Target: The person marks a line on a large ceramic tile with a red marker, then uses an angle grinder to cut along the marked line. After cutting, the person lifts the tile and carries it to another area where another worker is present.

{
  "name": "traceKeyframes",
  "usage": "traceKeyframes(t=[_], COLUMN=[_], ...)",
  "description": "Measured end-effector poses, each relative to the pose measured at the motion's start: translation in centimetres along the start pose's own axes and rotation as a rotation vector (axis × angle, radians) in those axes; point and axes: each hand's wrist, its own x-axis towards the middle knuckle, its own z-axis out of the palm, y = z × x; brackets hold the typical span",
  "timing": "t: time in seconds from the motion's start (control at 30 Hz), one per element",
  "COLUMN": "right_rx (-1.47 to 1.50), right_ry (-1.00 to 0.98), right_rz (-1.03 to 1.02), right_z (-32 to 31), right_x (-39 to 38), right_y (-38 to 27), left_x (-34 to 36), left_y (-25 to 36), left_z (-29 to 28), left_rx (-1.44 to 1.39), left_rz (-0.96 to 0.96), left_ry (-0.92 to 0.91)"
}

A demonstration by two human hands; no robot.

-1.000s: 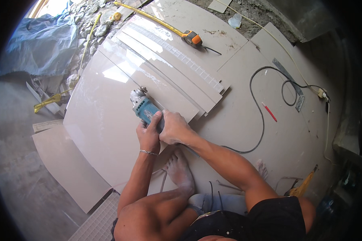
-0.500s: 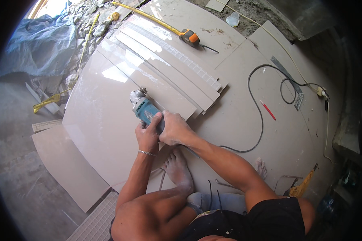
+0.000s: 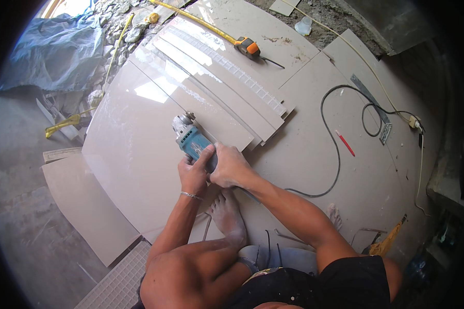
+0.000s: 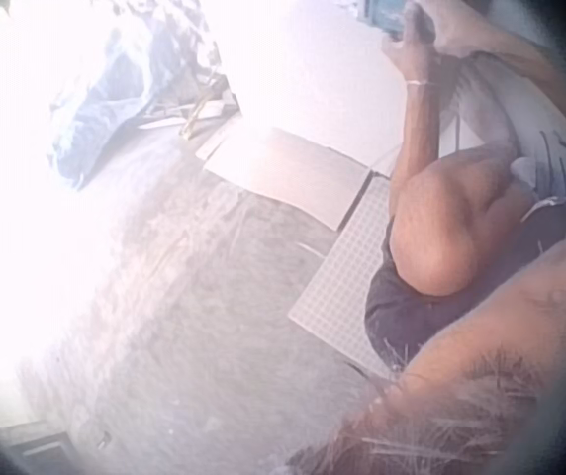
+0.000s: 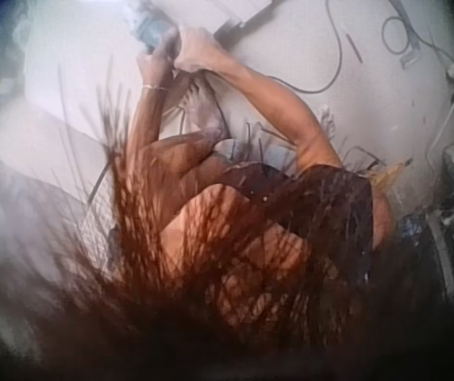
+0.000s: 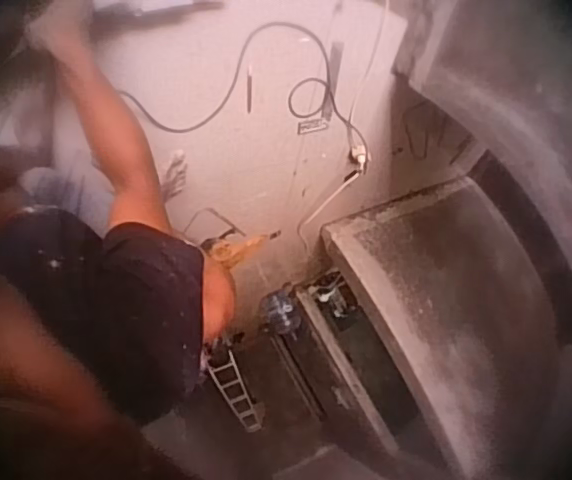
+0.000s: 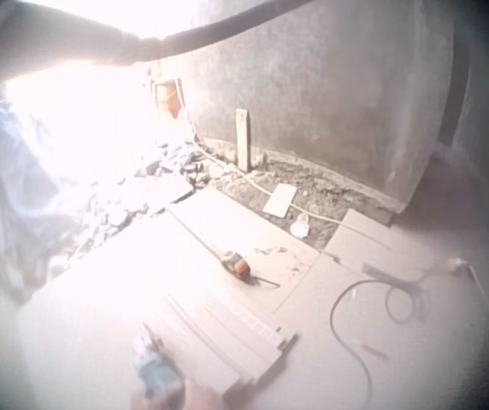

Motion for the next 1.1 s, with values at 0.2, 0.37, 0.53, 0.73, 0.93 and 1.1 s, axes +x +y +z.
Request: traceKeyframes(t=[0.2,0.37,0.53,0.73,0.93,1.1], right_rx=[0.003,0.008,0.011,-0.005,0.016,0.015], right_ry=[0.018,0.012,-0.013,-0.047,-0.046,-0.046], right_rz=[-0.021,-0.008,-0.006,0.015,0.005,0.019], right_z=[0.2,0.1,-0.4,-0.8,-0.7,-0.6], right_x=[-0.8,-1.8,-2.7,-3.8,-4.7,-5.4], right_y=[0.8,1.1,1.1,1.8,2.8,3.5], left_x=[-0.9,-2.1,-3.0,-3.5,-4.3,-5.0], left_y=[-0.3,-0.3,-0.6,-1.7,-2.5,-2.9], left_z=[0.3,0.9,1.2,1.1,1.2,1.5], left_rx=[0.013,-0.030,-0.030,-0.013,0.000,0.019], left_rz=[0.002,-0.011,-0.014,-0.011,-0.020,-0.018], left_ry=[-0.009,-0.010,-0.017,-0.035,-0.058,-0.074])
